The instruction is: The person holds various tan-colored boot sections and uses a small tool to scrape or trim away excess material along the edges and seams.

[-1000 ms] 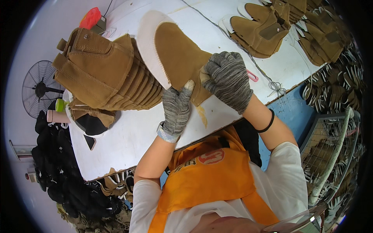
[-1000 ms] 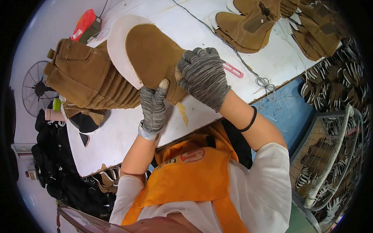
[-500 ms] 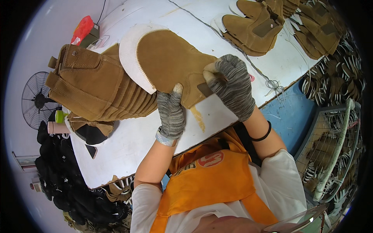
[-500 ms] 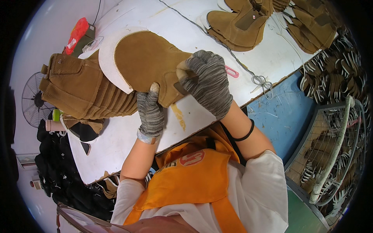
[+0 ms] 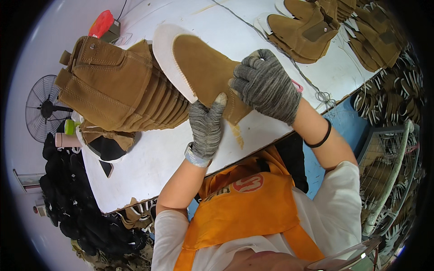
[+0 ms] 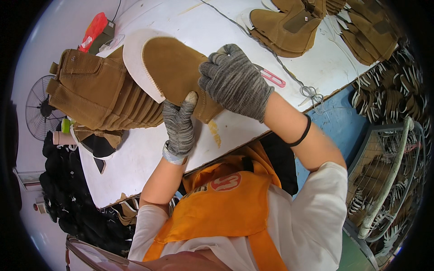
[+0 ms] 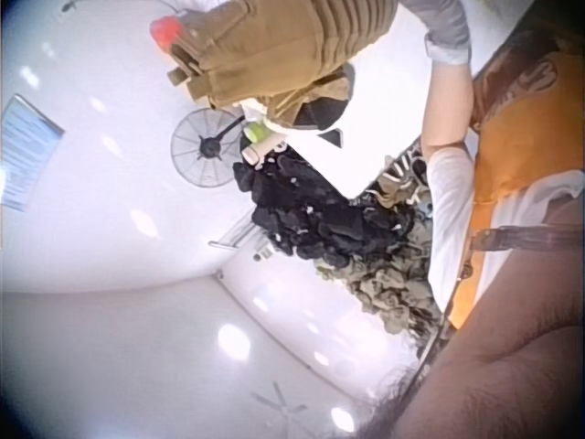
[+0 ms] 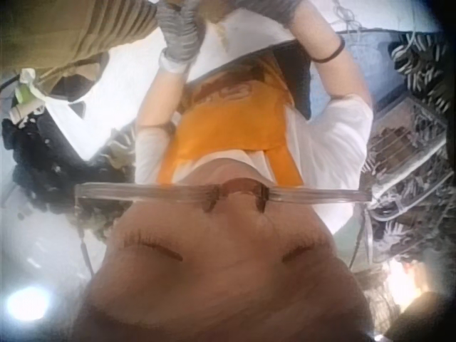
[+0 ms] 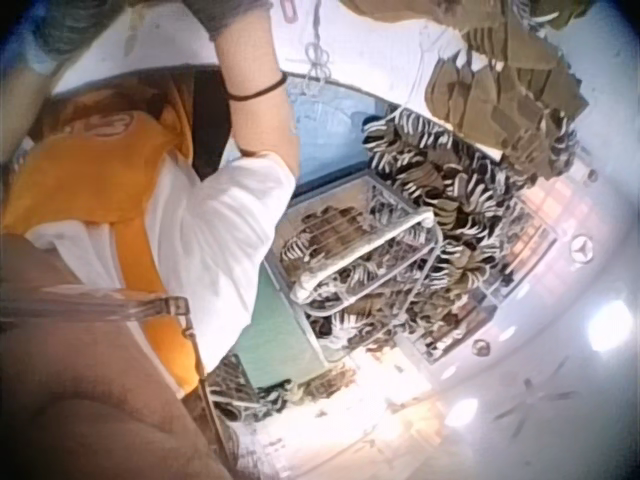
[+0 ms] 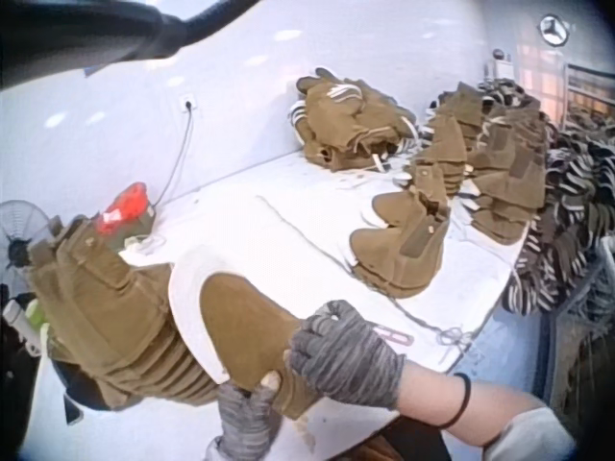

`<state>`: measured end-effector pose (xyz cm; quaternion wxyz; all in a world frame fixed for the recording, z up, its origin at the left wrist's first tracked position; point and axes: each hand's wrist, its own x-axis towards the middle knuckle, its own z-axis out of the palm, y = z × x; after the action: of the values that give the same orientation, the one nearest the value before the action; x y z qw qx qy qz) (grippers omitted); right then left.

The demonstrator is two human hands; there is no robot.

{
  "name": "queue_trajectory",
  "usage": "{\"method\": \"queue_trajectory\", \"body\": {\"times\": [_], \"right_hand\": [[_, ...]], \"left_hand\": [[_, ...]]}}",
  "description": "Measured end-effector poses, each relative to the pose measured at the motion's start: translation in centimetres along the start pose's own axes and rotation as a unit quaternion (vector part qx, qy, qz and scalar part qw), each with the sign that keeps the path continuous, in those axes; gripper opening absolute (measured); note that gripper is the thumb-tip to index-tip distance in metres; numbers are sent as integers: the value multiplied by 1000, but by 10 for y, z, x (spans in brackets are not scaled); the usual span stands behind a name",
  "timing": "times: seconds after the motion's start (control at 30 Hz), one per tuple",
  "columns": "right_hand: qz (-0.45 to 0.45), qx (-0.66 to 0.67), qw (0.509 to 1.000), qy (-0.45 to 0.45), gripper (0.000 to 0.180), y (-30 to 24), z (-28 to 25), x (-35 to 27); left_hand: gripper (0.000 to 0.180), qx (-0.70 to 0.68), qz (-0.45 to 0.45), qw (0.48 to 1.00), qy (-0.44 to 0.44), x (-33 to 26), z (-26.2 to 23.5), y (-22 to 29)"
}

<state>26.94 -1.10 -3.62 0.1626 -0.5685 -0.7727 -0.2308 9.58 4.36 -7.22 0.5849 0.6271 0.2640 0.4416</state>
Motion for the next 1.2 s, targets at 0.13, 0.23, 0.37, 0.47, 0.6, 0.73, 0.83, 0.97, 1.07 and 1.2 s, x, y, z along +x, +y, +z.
{"method": "queue_trajectory", "body": {"times": [0.13, 0.23, 0.37, 0.47, 0.6, 0.73, 0.83, 0.97, 1.07, 1.2], "right_hand": [[-64, -33, 994, -86, 11, 11, -10, 14], [-35, 12, 999, -12, 12, 10, 1, 10], [51, 197, 977, 69, 18, -2, 13, -8], [178, 367, 899, 161, 23, -21, 28, -30], [349, 492, 757, 250, 14, -51, 14, -36], [270, 312, 893, 179, 13, -36, 10, -32], [225, 257, 924, 172, 15, -32, 5, -25], [171, 238, 942, 166, 14, -25, 10, -25], [139, 232, 951, 151, 17, -17, 7, -24], [152, 275, 942, 119, 23, -15, 6, -23]], "left_hand": [[31, 52, 3, 999, 0, -2, -1, 1], [29, 34, 16, 999, 19, -1, 1, 3], [27, 33, 21, 999, -4, 2, -5, -11], [38, -73, -11, 997, -9, 3, -5, -17], [39, -74, -15, 997, -10, 2, -6, -21], [39, -84, -11, 996, -34, -1, -2, -13], [40, -45, 5, 998, -33, -3, -1, -7], [27, 10, 20, 1000, -13, -4, -1, -2], [26, 41, 41, 998, -10, -4, -1, -2], [27, 102, 71, 992, -11, -4, -3, -7]]}}
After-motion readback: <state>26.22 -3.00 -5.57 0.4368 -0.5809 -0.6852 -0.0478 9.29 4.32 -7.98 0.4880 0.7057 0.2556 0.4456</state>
